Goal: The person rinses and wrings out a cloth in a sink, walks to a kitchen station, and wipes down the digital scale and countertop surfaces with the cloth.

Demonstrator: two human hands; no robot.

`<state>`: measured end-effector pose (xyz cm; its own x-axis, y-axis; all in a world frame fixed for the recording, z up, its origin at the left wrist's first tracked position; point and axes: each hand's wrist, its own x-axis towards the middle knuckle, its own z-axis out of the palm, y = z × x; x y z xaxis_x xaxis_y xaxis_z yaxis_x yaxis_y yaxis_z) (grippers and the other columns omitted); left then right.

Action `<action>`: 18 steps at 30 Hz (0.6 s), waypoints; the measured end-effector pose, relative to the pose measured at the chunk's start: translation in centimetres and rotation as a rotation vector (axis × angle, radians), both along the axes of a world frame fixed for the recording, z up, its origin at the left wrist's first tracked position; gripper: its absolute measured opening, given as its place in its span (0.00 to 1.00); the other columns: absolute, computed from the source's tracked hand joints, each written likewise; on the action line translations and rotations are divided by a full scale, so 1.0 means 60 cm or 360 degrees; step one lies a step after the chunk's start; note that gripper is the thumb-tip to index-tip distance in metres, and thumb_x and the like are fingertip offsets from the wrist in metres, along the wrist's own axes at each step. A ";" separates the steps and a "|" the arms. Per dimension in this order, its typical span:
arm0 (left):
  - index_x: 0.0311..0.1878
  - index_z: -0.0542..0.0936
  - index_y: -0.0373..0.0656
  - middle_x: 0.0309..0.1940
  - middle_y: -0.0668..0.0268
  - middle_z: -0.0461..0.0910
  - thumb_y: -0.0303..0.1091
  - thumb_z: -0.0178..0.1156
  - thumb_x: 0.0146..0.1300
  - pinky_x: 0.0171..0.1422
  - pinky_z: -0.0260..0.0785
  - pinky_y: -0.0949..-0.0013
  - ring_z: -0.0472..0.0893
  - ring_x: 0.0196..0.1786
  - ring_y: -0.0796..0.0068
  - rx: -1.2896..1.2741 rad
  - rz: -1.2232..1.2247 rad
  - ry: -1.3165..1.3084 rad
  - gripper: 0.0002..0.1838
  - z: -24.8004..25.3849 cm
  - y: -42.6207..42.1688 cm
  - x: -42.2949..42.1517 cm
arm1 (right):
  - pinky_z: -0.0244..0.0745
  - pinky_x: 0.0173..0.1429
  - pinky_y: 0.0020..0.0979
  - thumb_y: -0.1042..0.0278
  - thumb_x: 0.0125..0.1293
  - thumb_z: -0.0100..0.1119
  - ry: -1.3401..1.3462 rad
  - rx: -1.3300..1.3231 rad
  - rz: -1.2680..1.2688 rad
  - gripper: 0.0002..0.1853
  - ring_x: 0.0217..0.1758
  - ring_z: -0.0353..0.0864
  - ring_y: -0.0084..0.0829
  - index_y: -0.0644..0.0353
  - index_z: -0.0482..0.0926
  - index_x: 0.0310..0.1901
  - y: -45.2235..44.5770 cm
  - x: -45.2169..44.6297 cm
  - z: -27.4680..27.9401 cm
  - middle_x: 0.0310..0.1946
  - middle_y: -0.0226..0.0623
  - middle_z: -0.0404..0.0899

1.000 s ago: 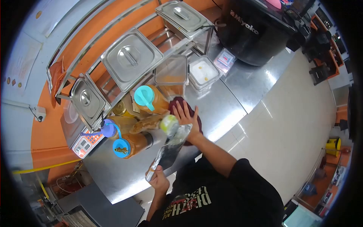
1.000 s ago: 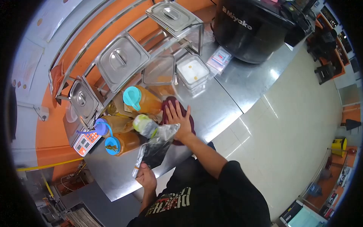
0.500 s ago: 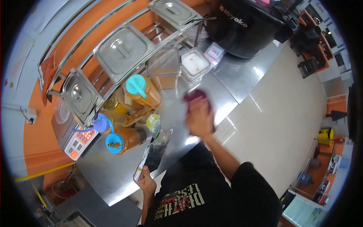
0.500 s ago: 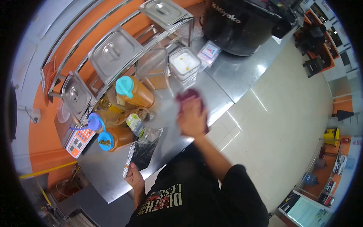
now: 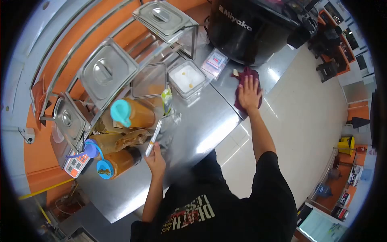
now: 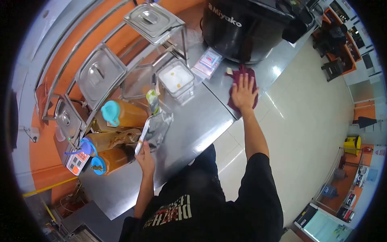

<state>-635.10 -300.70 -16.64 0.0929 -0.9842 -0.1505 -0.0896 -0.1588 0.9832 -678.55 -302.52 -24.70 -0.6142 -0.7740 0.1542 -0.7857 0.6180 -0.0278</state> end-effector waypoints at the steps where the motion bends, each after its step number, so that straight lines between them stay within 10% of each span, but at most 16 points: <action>1: 0.34 0.75 0.38 0.25 0.80 0.67 0.37 0.59 0.73 0.30 0.51 0.78 0.62 0.28 0.89 0.0017 -0.0038 -0.0043 0.13 -0.002 -0.004 -0.005 | 0.38 0.75 0.70 0.49 0.76 0.36 0.0042 -0.0005 0.0183 0.31 0.83 0.40 0.45 0.53 0.57 0.76 0.015 0.033 0.009 0.79 0.36 0.50; 8: 0.53 0.79 0.32 0.46 0.61 0.81 0.38 0.63 0.70 0.58 0.70 0.70 0.78 0.51 0.76 0.0130 0.0109 -0.0246 0.18 -0.016 -0.015 -0.013 | 0.39 0.75 0.69 0.52 0.73 0.40 -0.0292 -0.0054 0.0610 0.30 0.81 0.44 0.47 0.54 0.62 0.73 -0.001 0.095 0.057 0.77 0.38 0.54; 18: 0.59 0.73 0.37 0.56 0.60 0.78 0.37 0.62 0.71 0.64 0.66 0.66 0.76 0.57 0.71 0.0036 0.0540 -0.0063 0.19 -0.034 -0.014 -0.076 | 0.35 0.75 0.71 0.50 0.74 0.39 -0.0124 0.0017 0.0256 0.30 0.82 0.44 0.44 0.56 0.64 0.72 0.024 -0.131 0.015 0.78 0.36 0.52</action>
